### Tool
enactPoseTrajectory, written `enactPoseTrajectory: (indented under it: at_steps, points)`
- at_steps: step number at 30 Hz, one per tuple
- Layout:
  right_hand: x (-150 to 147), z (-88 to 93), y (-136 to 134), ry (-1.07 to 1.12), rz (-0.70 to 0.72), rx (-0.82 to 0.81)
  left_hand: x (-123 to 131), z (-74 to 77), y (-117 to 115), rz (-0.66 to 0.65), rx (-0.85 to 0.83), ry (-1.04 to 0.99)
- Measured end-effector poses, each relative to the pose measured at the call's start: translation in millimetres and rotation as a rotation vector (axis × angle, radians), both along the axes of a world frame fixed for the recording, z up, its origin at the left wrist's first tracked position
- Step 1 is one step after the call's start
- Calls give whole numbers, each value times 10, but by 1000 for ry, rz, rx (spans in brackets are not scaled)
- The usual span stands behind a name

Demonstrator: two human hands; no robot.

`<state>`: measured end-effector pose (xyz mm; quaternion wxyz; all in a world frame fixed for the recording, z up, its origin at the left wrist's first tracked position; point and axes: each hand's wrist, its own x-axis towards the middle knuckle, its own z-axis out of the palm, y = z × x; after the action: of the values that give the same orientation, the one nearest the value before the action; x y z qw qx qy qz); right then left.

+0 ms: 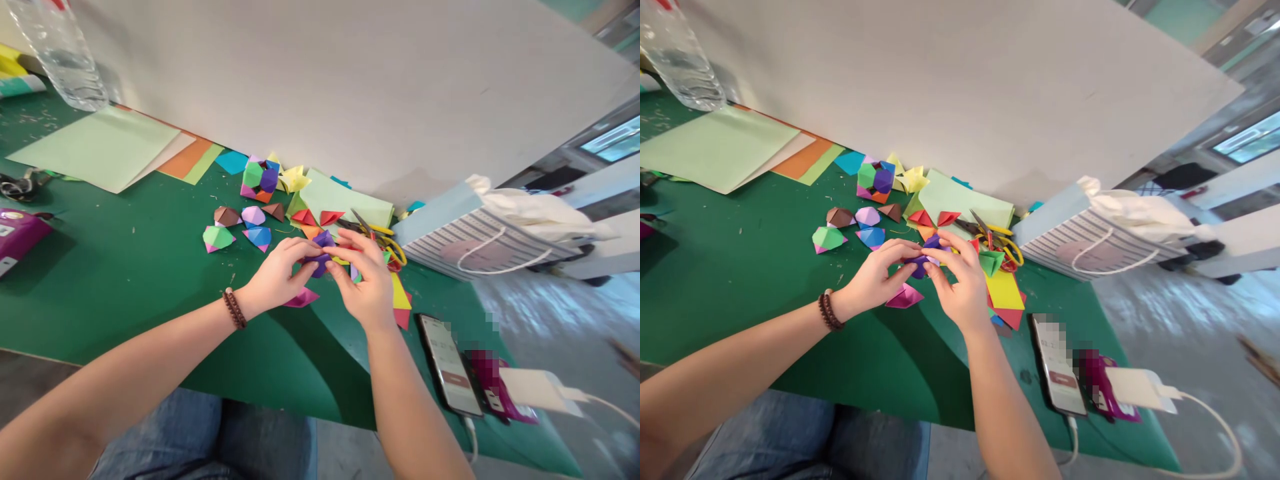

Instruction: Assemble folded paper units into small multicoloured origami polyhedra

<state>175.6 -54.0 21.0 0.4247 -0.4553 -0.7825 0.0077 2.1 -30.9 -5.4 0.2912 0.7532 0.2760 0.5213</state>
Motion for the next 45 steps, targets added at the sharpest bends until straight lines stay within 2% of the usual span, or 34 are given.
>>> enactPoseTrajectory:
  at_steps: [3, 7, 15, 28, 35, 39, 42, 45]
  points:
    - [-21, 5, -5, 30, -30, 4, 20, -29, 8, -44, -132, -56]
    - [-32, -12, 12, 40, -12, -17, 19, -45, 22, -117, -206, -67]
    - [-39, -19, 9, 48, -20, -69, 8, 8, 14, -141, -359, -94]
    - [-71, -56, 5, 71, -35, -30, 21, 11, -1, -179, -405, -102]
    - [-17, -22, 25, 23, -12, -164, -17, 23, 50, -145, -428, -33]
    - [-24, -11, 14, 5, -13, -155, -8, 18, 50, -162, -468, -39]
    - [-45, -37, 11, 50, -31, -148, 4, 36, 38, -169, -512, -61]
    - [-51, -100, 39, 205, -68, -227, 4, 64, 35, -174, -545, -112]
